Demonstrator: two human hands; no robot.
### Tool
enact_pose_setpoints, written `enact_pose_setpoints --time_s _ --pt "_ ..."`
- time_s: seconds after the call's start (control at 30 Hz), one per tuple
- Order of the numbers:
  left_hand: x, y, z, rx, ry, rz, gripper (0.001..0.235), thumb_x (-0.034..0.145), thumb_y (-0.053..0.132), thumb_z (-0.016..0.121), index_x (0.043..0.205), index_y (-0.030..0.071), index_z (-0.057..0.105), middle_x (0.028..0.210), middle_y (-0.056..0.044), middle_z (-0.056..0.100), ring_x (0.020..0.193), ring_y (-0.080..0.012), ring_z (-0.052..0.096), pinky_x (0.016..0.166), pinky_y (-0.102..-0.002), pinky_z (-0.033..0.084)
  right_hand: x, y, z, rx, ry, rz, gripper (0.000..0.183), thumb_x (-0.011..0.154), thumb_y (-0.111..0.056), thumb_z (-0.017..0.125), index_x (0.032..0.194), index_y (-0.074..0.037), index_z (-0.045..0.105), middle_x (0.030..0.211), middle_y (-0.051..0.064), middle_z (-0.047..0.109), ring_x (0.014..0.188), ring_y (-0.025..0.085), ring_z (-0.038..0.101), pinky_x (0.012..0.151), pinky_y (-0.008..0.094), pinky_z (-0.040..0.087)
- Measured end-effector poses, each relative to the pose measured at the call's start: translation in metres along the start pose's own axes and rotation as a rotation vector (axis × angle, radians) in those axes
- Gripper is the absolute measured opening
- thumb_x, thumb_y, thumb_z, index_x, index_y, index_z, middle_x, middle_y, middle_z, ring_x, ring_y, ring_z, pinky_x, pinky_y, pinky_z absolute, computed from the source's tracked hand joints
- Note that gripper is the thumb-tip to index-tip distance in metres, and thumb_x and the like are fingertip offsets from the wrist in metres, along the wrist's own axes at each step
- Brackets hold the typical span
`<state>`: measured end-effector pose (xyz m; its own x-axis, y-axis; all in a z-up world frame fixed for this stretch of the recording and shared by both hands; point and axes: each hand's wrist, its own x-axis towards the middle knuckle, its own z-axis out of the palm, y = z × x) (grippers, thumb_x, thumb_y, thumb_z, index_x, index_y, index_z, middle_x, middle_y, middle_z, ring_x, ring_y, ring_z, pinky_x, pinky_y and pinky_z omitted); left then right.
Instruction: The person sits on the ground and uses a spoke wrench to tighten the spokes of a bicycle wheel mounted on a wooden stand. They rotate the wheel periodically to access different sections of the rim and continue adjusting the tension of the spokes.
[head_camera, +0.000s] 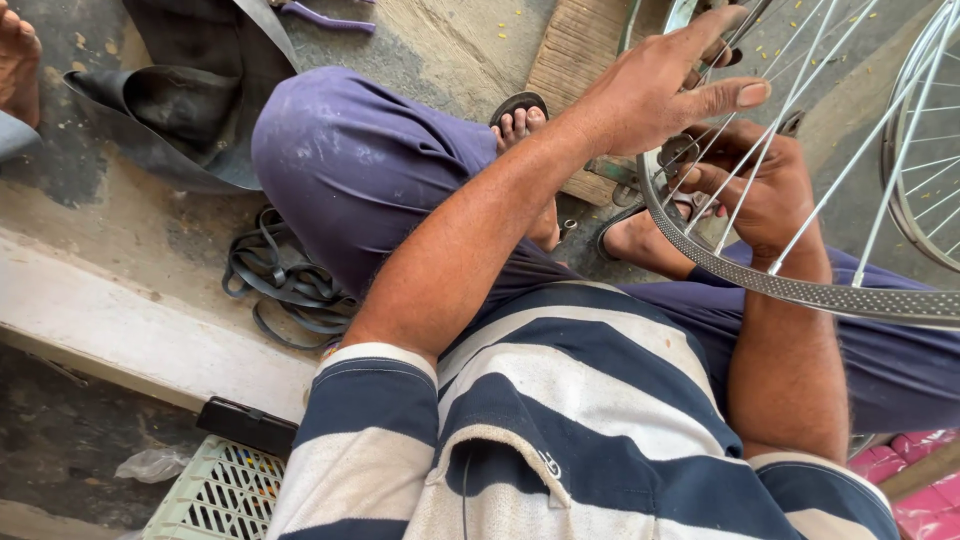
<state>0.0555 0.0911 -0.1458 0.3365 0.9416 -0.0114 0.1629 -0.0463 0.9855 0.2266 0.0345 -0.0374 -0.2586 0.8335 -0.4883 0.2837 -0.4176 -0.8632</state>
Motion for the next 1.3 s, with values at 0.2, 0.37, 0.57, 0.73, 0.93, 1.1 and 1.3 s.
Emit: enact_pose_setpoints --time_s 0.2,0.37,0.57,0.73,0.93,1.1,1.3 --pt "0.002 -0.009 0.007 0.01 0.032 0.041 0.102 0.09 0.085 0.054 0.159 0.012 0.037 0.145 -0.023 0.064 0.132 -0.0382 0.066 0.111 -0.054 0.054 0.007 0.004 0.011 -0.536 0.229 -0.067 0.031 0.095 -0.007 0.09 0.106 0.01 0.067 0.081 0.016 0.068 0.069 0.021 0.065 0.058 0.03 0.048" --pt "0.002 -0.012 0.008 -0.001 0.026 0.021 0.101 0.09 0.083 0.055 0.159 0.012 0.034 0.141 -0.022 0.066 0.132 -0.0386 0.066 0.109 -0.055 0.054 0.006 0.004 0.0 -0.153 0.045 -0.098 0.03 0.097 -0.009 0.083 0.12 0.005 0.07 0.1 0.011 0.074 0.085 0.016 0.071 0.075 0.026 0.059" --pt "0.001 -0.015 0.005 -0.01 0.008 0.065 0.093 0.096 0.081 0.053 0.162 0.022 0.029 0.138 -0.018 0.071 0.12 -0.0335 0.076 0.099 -0.049 0.063 0.007 0.005 0.004 -0.124 0.008 -0.088 0.029 0.101 -0.012 0.078 0.123 0.005 0.07 0.105 0.014 0.075 0.089 0.016 0.072 0.079 0.028 0.06" --pt "0.001 -0.014 0.004 -0.029 -0.006 0.056 0.091 0.096 0.081 0.053 0.162 0.023 0.03 0.136 -0.017 0.071 0.12 -0.0333 0.077 0.095 -0.048 0.063 0.006 0.002 0.004 -0.186 -0.004 -0.122 0.028 0.102 -0.01 0.075 0.124 0.006 0.069 0.103 0.014 0.075 0.083 0.016 0.072 0.072 0.028 0.06" --pt "0.0 -0.018 0.001 0.011 0.015 0.1 0.089 0.098 0.08 0.055 0.162 0.022 0.032 0.141 -0.019 0.068 0.128 -0.0369 0.071 0.103 -0.051 0.06 0.011 -0.002 0.036 -0.386 0.254 -0.115 0.02 0.1 -0.01 0.081 0.107 0.005 0.071 0.085 0.012 0.073 0.068 0.015 0.067 0.055 0.028 0.051" --pt "0.001 -0.017 0.001 0.005 0.004 0.039 0.096 0.094 0.082 0.056 0.16 0.015 0.035 0.141 -0.021 0.066 0.129 -0.0375 0.07 0.104 -0.05 0.061 0.016 -0.017 0.05 -0.589 0.377 -0.257 0.031 0.088 -0.008 0.084 0.11 0.004 0.066 0.074 0.011 0.068 0.061 0.014 0.062 0.052 0.028 0.047" --pt "0.002 -0.014 0.001 -0.032 0.016 0.009 0.102 0.087 0.085 0.057 0.157 0.013 0.039 0.138 -0.023 0.066 0.125 -0.0388 0.07 0.101 -0.05 0.062 -0.002 -0.014 0.027 -0.489 0.211 -0.084 0.03 0.093 -0.016 0.09 0.097 0.001 0.065 0.081 0.013 0.071 0.07 0.017 0.07 0.059 0.031 0.054"
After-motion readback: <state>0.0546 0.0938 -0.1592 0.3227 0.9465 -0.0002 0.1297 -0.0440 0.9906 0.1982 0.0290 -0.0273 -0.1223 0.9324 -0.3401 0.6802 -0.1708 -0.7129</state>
